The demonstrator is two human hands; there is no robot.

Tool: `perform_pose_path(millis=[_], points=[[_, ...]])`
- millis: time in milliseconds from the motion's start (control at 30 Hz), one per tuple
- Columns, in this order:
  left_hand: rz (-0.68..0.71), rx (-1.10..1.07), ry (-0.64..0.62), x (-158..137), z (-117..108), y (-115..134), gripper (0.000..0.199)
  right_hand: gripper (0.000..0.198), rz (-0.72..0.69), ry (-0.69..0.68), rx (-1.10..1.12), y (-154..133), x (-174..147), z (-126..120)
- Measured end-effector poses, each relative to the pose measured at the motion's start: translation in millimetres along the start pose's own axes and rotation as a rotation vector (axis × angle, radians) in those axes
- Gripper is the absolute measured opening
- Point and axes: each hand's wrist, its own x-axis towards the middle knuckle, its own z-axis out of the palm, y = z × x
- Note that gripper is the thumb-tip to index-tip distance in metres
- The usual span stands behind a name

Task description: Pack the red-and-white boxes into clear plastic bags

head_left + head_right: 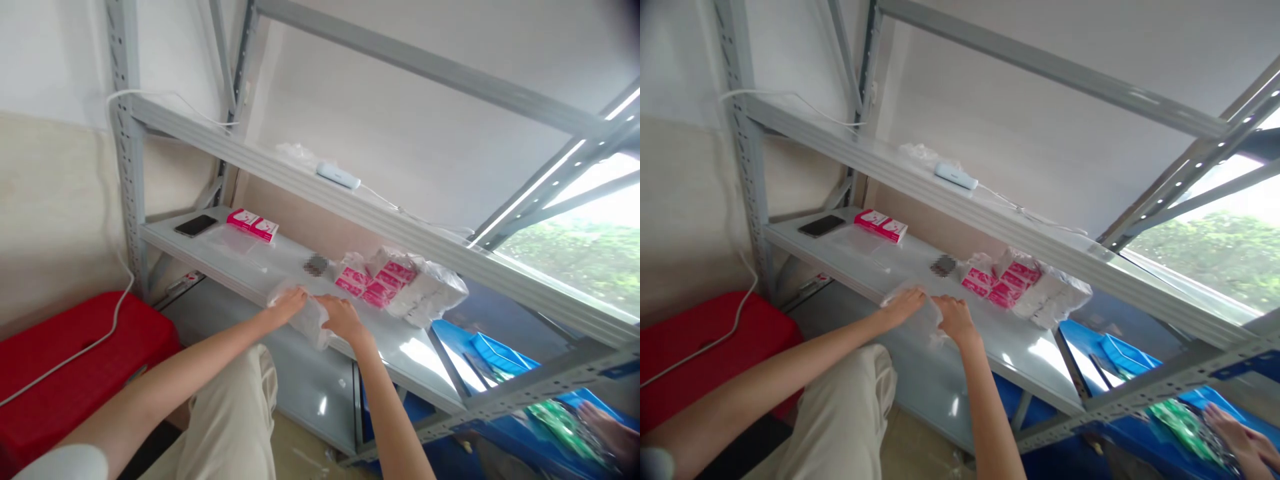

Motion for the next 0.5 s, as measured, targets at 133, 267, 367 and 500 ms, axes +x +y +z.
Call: perform_pose_path(millis=[133, 267, 367, 500], points=[[0.027, -0.054, -0.04, 25.5, -6.4, -16.3, 0.026, 0.099, -0.057, -0.094, -0.106, 3.1, -4.0, 1.0], [-0.08, 0.06, -0.106, 33.5, -18.0, -35.0, 0.065, 0.108, 0.034, -0.086, -0.213, 29.7, -7.7, -10.2], [-0.144, 0.172, -0.264, 40.4, -25.3, -40.9, 0.08, 0.102, 0.185, -0.066, -0.152, 50.5, -14.7, -40.8], [-0.15, 0.29, -0.479, 58.2, -25.5, -35.8, 0.067, 0.061, 0.147, 0.269, 0.073, 27.1, -24.0, -84.3]])
